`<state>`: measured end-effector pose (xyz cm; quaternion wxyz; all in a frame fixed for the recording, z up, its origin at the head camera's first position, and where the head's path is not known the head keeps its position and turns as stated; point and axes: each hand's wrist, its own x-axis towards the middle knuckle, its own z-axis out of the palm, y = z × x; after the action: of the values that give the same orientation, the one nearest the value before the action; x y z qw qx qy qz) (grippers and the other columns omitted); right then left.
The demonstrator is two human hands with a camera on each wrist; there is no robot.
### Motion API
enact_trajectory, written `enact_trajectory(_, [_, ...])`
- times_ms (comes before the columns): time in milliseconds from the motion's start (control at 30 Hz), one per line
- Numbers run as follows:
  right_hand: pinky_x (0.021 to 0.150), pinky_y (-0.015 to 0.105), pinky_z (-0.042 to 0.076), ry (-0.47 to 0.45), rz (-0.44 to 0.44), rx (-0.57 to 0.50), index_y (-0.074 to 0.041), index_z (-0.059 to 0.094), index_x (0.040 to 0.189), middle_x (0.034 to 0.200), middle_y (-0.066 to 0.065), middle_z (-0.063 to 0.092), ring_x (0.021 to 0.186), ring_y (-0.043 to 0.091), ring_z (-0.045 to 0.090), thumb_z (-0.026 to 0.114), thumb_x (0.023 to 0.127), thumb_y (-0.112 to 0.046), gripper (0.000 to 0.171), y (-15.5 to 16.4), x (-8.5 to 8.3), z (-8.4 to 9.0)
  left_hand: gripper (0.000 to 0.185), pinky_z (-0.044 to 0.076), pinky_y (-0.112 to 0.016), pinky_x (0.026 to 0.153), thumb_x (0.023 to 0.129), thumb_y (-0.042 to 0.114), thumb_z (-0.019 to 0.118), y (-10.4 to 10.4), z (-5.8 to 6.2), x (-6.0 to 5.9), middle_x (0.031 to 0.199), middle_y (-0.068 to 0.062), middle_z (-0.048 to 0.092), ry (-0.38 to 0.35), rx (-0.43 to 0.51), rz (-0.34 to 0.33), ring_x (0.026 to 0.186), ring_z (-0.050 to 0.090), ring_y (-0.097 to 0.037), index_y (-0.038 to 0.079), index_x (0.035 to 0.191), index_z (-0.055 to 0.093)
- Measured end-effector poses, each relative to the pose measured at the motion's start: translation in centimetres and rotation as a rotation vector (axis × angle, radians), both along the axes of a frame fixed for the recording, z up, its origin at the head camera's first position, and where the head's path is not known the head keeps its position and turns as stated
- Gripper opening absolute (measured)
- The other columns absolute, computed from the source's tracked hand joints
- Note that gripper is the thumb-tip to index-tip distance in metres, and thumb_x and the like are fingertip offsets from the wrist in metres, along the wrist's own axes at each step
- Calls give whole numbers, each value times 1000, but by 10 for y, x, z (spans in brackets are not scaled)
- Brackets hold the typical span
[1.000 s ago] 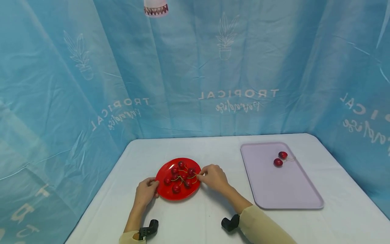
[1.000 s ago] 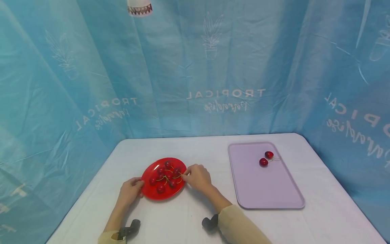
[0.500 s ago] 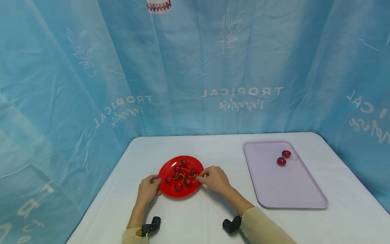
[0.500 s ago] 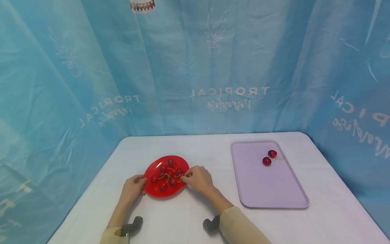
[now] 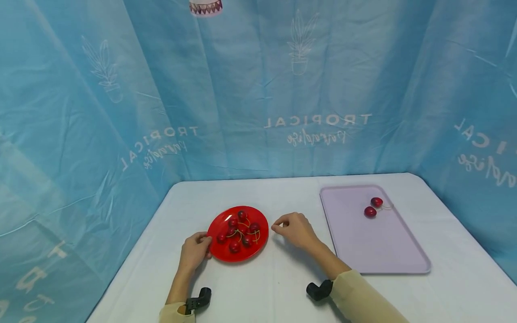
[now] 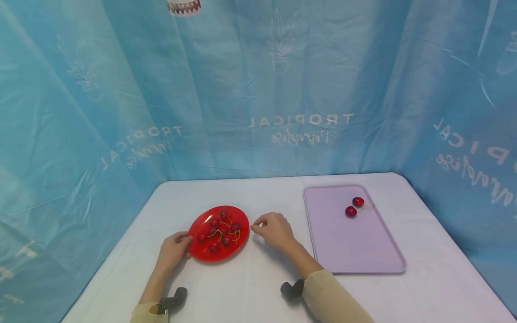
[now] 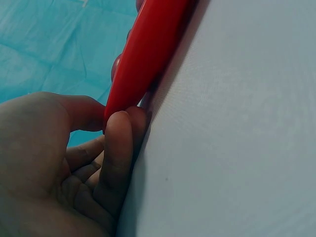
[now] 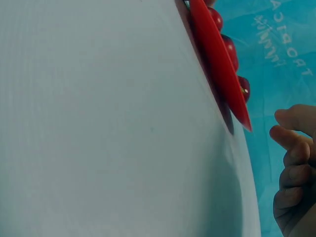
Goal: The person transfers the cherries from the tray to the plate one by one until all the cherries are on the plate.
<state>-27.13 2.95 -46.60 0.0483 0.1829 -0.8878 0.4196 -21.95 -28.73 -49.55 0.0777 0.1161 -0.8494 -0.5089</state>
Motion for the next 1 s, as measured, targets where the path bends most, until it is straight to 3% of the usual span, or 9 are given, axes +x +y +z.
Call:
enact_trajectory(267, [46, 27, 33, 23, -20, -12, -20, 77, 84, 51, -5, 45, 49, 10, 39, 74, 84, -24, 5, 24, -3, 3, 37, 48, -26, 57, 95, 21, 57, 0, -1, -2, 90, -10, 64, -12, -14, 8, 54, 60, -18, -1, 124, 58])
enact_trajectory(567, [50, 28, 36, 62, -29, 4, -20, 76, 86, 54, -5, 46, 53, 10, 41, 75, 83, -23, 5, 50, -7, -1, 36, 48, -25, 55, 95, 19, 56, 1, -2, -1, 90, -12, 64, -2, -13, 11, 54, 60, -18, -3, 122, 58])
enact_trajectory(1000, [50, 29, 37, 43, -51, 7, -18, 76, 89, 61, -3, 51, 56, 13, 44, 75, 83, -23, 8, 84, -7, 10, 38, 49, -27, 57, 94, 21, 57, 0, -1, -2, 91, -11, 63, -20, -9, 1, 54, 60, -18, -3, 124, 57])
